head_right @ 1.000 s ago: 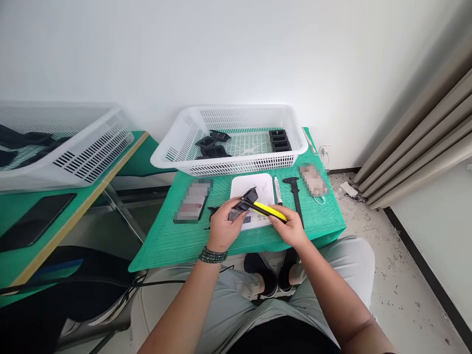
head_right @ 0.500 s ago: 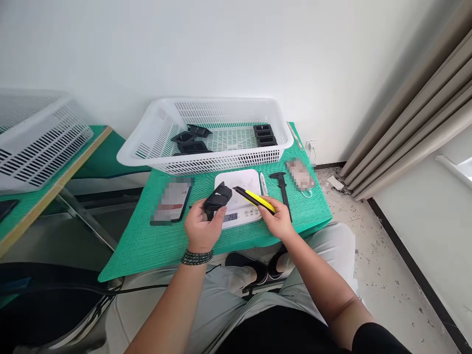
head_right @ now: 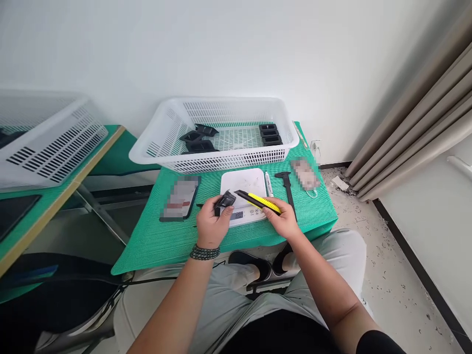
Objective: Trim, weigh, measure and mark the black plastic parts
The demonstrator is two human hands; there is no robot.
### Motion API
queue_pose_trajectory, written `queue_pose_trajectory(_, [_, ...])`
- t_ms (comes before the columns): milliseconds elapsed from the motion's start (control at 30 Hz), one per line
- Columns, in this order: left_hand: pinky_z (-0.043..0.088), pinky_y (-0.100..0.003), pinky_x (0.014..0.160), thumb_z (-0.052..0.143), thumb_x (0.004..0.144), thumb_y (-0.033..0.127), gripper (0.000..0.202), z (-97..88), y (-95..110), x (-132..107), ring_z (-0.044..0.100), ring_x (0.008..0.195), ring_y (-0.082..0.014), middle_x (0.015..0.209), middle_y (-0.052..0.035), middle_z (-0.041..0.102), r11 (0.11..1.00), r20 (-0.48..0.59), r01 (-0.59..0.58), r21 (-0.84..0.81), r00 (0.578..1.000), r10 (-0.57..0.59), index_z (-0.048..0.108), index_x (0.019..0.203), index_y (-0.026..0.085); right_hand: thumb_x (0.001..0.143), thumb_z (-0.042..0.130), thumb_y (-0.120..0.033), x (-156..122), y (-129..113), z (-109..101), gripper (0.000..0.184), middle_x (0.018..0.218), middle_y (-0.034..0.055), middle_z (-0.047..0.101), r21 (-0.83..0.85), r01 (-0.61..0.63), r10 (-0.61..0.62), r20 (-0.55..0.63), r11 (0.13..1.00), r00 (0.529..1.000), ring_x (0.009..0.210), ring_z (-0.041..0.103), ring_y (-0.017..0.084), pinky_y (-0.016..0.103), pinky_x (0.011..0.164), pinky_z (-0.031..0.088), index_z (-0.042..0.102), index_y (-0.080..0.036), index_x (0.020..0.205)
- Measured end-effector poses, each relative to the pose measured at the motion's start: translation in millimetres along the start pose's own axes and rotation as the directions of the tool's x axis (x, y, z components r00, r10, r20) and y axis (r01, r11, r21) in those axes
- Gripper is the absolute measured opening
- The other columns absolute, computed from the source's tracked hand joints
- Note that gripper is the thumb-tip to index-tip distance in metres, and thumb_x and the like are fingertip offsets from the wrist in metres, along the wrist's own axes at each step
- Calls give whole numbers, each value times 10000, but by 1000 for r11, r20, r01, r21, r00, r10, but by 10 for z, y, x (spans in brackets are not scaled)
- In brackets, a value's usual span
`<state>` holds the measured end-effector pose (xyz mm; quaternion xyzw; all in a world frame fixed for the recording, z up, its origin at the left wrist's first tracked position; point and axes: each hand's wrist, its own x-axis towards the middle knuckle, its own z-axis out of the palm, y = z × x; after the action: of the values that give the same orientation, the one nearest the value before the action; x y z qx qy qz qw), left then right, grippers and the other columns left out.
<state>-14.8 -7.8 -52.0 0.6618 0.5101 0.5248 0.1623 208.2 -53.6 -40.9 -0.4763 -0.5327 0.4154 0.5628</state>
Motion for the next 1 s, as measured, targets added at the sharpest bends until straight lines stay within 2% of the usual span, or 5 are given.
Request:
queue_pose_trajectory(267, [551,-436,936,521,996,442,318,16,74,84,671,1036,-286,1067,-116,737,996,118,-80,37,990,75,717,1066,201,835,760,-507,7,-3,-6,418,850,46,742,83,-11,12,-4,996,1000,544,541,122,284,544,505,778,-203,1122])
queue_pose_trajectory(467, [570,-382,849,438,1034,485,414,1,66,63,680,942,-255,975,-105,713,999,69,-44,-13,997,45,691,1131,171,812,777,-531,13,-1,-23,421,884,57,756,91,-13,12,10,996,1000,571,561,132,291,564,507,806,-214,1086])
queue_pose_trajectory(600, [571,-377,829,426,1040,504,443,-18,89,61,672,909,-250,945,-97,699,998,98,-54,-29,994,56,695,1157,172,793,794,-557,12,5,-33,426,933,71,776,82,-5,2,37,997,999,590,572,140,293,565,509,820,-218,1050])
queue_pose_trajectory(900, [544,-410,815,476,1006,489,381,-44,177,101,631,894,-274,880,-98,707,992,176,-129,3,976,127,728,965,205,809,779,-596,17,-8,-40,452,815,44,740,101,-13,4,88,995,996,553,557,130,290,557,506,821,-212,1043])
queue_pose_trajectory(1000, [530,-409,802,488,999,485,364,-52,193,106,623,889,-275,873,-93,708,990,186,-141,18,973,136,710,910,211,829,765,-568,24,6,-9,430,819,45,737,91,-10,6,40,996,999,550,541,124,282,547,492,819,-205,1054])
